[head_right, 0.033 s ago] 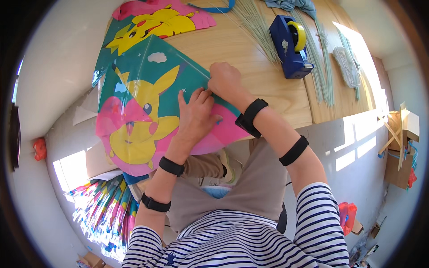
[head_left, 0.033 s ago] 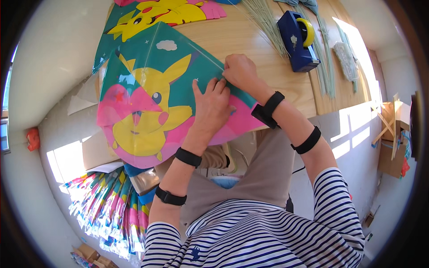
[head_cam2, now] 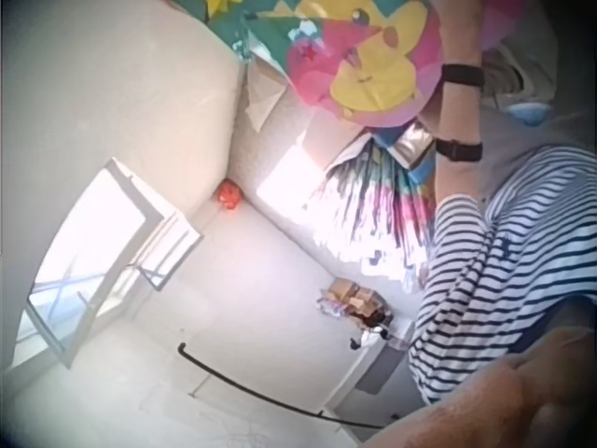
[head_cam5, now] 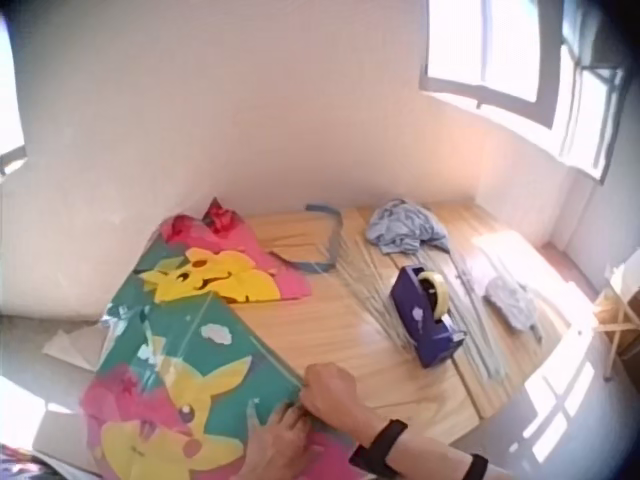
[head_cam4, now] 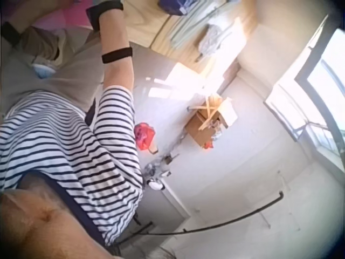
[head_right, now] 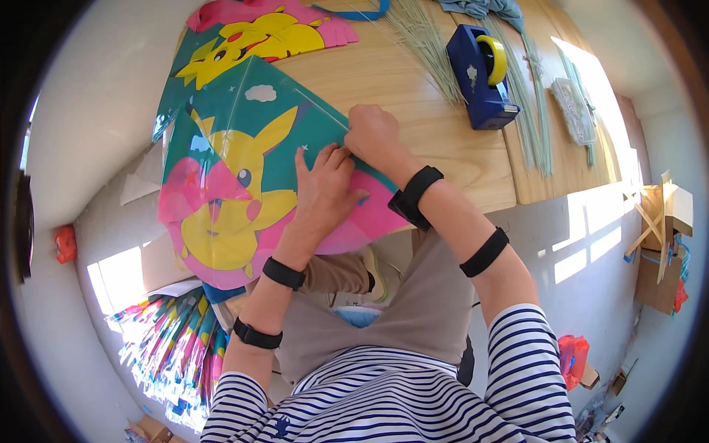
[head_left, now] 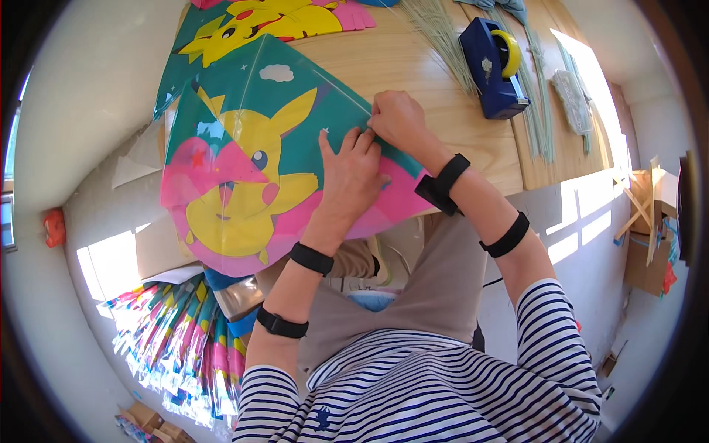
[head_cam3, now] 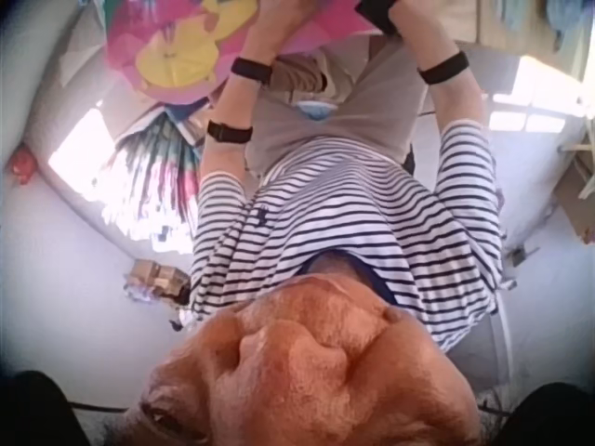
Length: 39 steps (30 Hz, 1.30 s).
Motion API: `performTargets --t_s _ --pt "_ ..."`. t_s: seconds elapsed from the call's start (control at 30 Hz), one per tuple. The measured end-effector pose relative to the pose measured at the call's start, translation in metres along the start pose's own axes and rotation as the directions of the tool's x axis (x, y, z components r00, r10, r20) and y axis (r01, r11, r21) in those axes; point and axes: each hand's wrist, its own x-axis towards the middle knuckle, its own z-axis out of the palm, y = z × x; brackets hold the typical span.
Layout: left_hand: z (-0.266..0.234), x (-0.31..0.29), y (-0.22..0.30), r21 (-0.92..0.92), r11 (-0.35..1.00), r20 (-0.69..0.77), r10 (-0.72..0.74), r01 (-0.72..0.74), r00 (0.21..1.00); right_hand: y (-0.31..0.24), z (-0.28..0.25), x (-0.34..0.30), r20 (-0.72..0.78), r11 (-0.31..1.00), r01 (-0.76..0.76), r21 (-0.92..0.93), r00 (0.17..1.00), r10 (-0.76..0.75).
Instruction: Assembling a plastic kite using tape and string.
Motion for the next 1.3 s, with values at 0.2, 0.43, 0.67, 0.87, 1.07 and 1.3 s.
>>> performTargets --t_s 0.2,0.43,0.67,0.87,1.07,1.3 --pt "0.002 0.000 -0.002 -0.007 1.000 0.002 -0.015 0.015 1.000 0.008 0.005 0.009 -0.038 0.995 -0.089 0.053 0.995 0.091" --pt "0.002 -0.002 -0.002 -0.050 0.999 -0.004 -0.008 0.008 1.000 0.004 -0.004 -0.010 0.003 0.987 -0.146 0.059 0.989 0.146" --pt "-0.018 -0.019 -0.013 -0.052 0.999 -0.004 0.004 -0.004 1.000 0.014 -0.013 -0.010 0.015 0.980 -0.173 0.103 0.985 0.172" --pt "-0.063 -0.111 -0.060 0.018 0.981 0.013 -0.192 0.192 0.981 0.043 -0.032 -0.086 -0.096 0.997 -0.081 -0.013 0.992 0.079" --pt "-0.079 -0.172 -0.071 0.085 0.912 0.071 -0.408 0.402 0.910 0.041 -0.031 -0.096 -0.005 0.991 -0.136 -0.006 0.991 0.136" --pt "-0.062 -0.175 -0.051 0.085 0.920 0.045 -0.386 0.382 0.921 0.050 -0.039 -0.080 -0.101 0.999 0.000 -0.039 0.995 -0.004"
